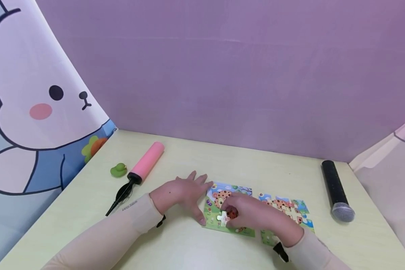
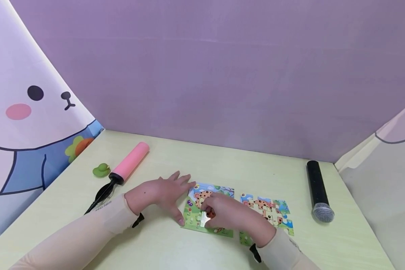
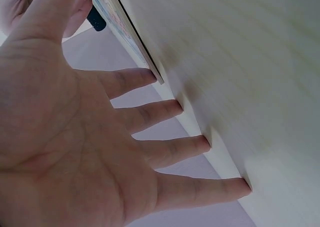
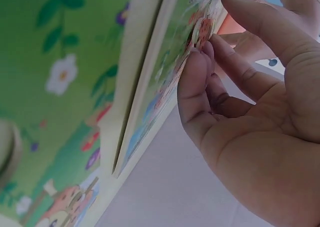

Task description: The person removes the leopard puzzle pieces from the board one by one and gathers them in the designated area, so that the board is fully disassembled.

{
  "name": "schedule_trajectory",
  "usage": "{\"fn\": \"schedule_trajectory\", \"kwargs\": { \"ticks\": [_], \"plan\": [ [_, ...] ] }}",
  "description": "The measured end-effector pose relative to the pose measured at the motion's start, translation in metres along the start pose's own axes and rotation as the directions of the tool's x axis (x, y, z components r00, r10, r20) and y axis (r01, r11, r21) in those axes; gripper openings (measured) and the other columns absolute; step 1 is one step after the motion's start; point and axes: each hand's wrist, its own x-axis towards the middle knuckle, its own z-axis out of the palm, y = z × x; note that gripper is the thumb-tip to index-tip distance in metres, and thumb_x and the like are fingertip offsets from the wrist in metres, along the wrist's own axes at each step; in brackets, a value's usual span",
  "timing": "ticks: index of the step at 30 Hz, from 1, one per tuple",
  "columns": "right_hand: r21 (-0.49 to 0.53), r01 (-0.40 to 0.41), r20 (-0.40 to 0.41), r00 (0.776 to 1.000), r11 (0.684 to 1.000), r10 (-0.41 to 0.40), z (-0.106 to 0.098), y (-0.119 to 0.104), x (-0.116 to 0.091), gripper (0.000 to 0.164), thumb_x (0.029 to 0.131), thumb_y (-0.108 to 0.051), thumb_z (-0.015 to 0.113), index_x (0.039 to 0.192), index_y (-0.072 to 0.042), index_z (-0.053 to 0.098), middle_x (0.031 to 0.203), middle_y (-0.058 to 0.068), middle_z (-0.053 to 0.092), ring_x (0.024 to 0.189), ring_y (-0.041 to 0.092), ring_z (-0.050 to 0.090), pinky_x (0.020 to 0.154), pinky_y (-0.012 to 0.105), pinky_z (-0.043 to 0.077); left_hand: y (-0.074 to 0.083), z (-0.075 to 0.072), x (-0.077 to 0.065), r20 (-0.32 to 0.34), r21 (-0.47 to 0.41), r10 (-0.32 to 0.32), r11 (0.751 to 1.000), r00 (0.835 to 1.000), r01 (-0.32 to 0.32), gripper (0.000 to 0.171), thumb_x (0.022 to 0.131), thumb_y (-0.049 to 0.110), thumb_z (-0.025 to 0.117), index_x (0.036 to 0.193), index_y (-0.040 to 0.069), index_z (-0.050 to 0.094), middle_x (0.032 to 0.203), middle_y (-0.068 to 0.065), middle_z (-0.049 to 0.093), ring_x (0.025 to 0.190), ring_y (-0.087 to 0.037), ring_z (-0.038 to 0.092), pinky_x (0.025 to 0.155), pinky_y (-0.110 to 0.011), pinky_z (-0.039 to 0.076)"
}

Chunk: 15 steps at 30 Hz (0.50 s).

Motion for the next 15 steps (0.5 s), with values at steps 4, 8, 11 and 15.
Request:
{"fn": "schedule_trajectory", "kwargs": {
  "ticks": [4, 8, 11, 15],
  "plan": [
    [0.011, 0.007, 0.001, 1.0, 1.0, -0.007, 0.0004, 0.0014, 0.0003, 0.036, 0.087, -0.024, 0.088, 0.119, -0.013, 0.075, 0.106, -0.005, 0.064, 0.09, 0.011, 0.058, 0.076, 0.023, 0.055, 0.0006, -0.0007, -0.0001, 0.001, 0.003, -0.002, 1.0, 1.0, 0.002, 0.132, 0.069, 0.075, 0.088, 0.172, 0.024, 0.022, 0.182, -0.009, 0.014, 0.166, -0.05, 0.012, 0.118, -0.086, 0.032],
    [0.025, 0.024, -0.006, 1.0, 0.999, -0.024, 0.0012, 0.003, 0.0002, 0.032, 0.088, -0.022, 0.087, 0.115, -0.016, 0.071, 0.1, -0.005, 0.062, 0.087, 0.011, 0.056, 0.073, 0.023, 0.053, 0.0004, -0.0007, -0.0003, 0.003, 0.009, -0.005, 1.0, 1.0, 0.005, 0.132, 0.069, 0.075, 0.088, 0.172, 0.025, 0.022, 0.182, -0.009, 0.014, 0.167, -0.049, 0.011, 0.117, -0.086, 0.032],
    [0.035, 0.036, -0.015, 0.999, 0.999, -0.035, 0.0018, 0.0036, -0.0003, 0.03, 0.089, -0.021, 0.087, 0.113, -0.018, 0.069, 0.098, -0.005, 0.062, 0.086, 0.011, 0.054, 0.072, 0.023, 0.051, 0.0, -0.0007, -0.0004, 0.003, 0.013, -0.004, 1.0, 1.0, 0.004, 0.132, 0.069, 0.076, 0.087, 0.172, 0.025, 0.023, 0.182, -0.009, 0.014, 0.167, -0.049, 0.012, 0.117, -0.085, 0.033],
    [0.043, 0.03, -0.026, 0.999, 0.999, -0.029, 0.0028, 0.0029, -0.0016, 0.031, 0.089, -0.021, 0.087, 0.114, -0.018, 0.068, 0.098, -0.004, 0.062, 0.085, 0.011, 0.055, 0.071, 0.023, 0.051, -0.0004, -0.0004, 0.0003, 0.003, 0.014, 0.003, 1.0, 1.0, -0.003, 0.132, 0.07, 0.076, 0.087, 0.172, 0.025, 0.023, 0.182, -0.009, 0.014, 0.167, -0.049, 0.012, 0.117, -0.085, 0.033]
  ]
}}
